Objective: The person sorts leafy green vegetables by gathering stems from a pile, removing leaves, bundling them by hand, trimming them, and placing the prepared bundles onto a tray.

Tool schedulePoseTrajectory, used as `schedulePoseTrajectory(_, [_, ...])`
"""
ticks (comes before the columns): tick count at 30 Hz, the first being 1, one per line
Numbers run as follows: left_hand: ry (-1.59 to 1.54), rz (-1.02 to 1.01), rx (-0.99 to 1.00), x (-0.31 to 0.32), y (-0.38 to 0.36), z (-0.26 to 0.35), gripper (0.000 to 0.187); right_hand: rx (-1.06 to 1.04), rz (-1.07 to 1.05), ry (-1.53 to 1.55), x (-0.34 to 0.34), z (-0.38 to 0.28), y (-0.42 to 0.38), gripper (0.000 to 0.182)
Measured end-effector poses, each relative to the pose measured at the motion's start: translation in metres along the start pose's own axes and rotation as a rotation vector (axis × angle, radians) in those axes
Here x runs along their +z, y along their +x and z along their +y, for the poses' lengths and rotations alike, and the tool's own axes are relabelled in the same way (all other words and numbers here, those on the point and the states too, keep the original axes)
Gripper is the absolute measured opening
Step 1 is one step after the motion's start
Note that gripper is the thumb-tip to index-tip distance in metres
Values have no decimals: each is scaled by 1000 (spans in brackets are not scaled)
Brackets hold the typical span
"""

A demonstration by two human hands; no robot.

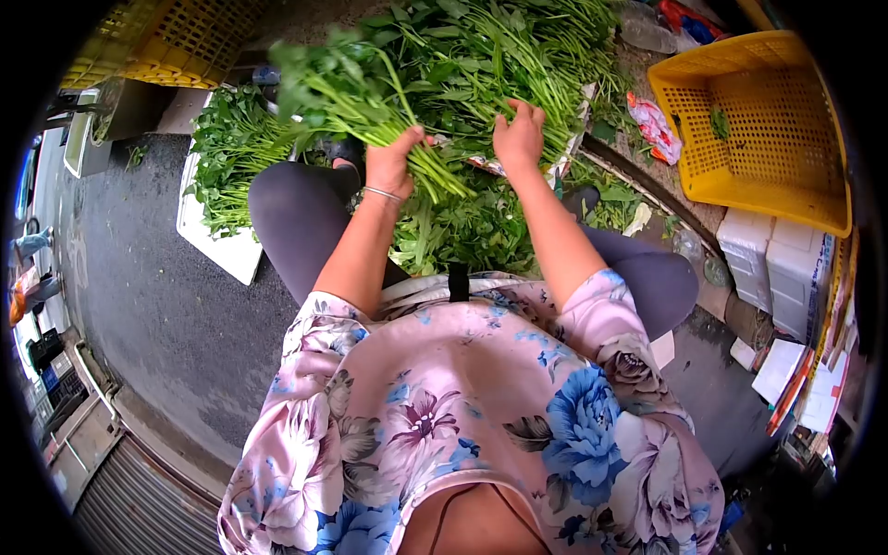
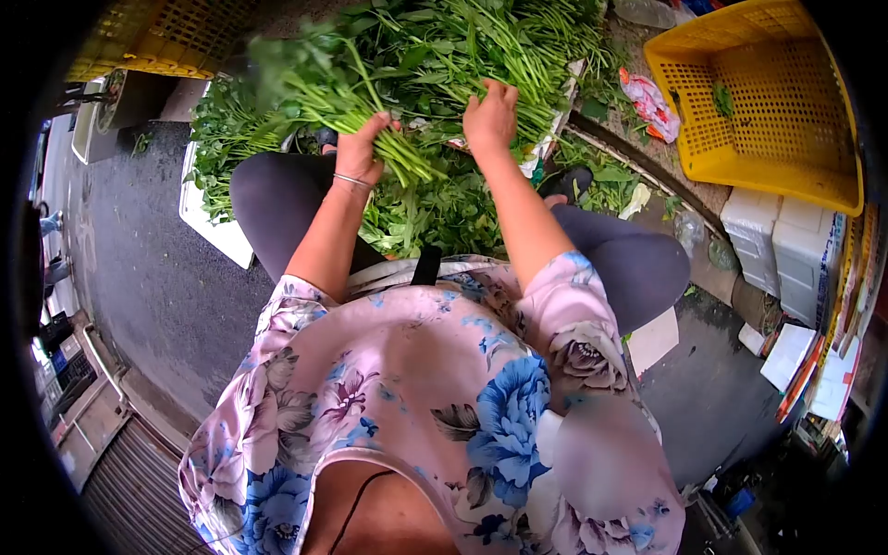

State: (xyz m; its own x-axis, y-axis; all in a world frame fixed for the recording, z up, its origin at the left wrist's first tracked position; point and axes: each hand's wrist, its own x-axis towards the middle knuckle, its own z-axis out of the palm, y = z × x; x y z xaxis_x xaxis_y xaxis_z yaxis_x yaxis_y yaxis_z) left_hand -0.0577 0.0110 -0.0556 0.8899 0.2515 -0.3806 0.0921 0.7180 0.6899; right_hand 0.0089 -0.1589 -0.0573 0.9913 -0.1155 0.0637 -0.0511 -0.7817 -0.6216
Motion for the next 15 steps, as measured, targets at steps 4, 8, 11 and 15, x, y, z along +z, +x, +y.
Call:
schedulePoseTrajectory(4, [-73, 13, -2, 2, 7, 9, 15, 66, -168, -231, -6, 13, 17, 21])
schedulePoseTrajectory(8, [-122, 45, -118, -11, 20, -10, 18, 4, -286, -260, -14, 10, 3, 20])
schedulePoseTrajectory(11, [28, 42, -146, 1, 12, -19, 19, -65, -381, 241, -14, 7, -33, 16])
schedulePoseTrajectory(15, [77, 19, -174, 2, 11, -26, 20, -12, -448, 516, 4, 22, -68, 16])
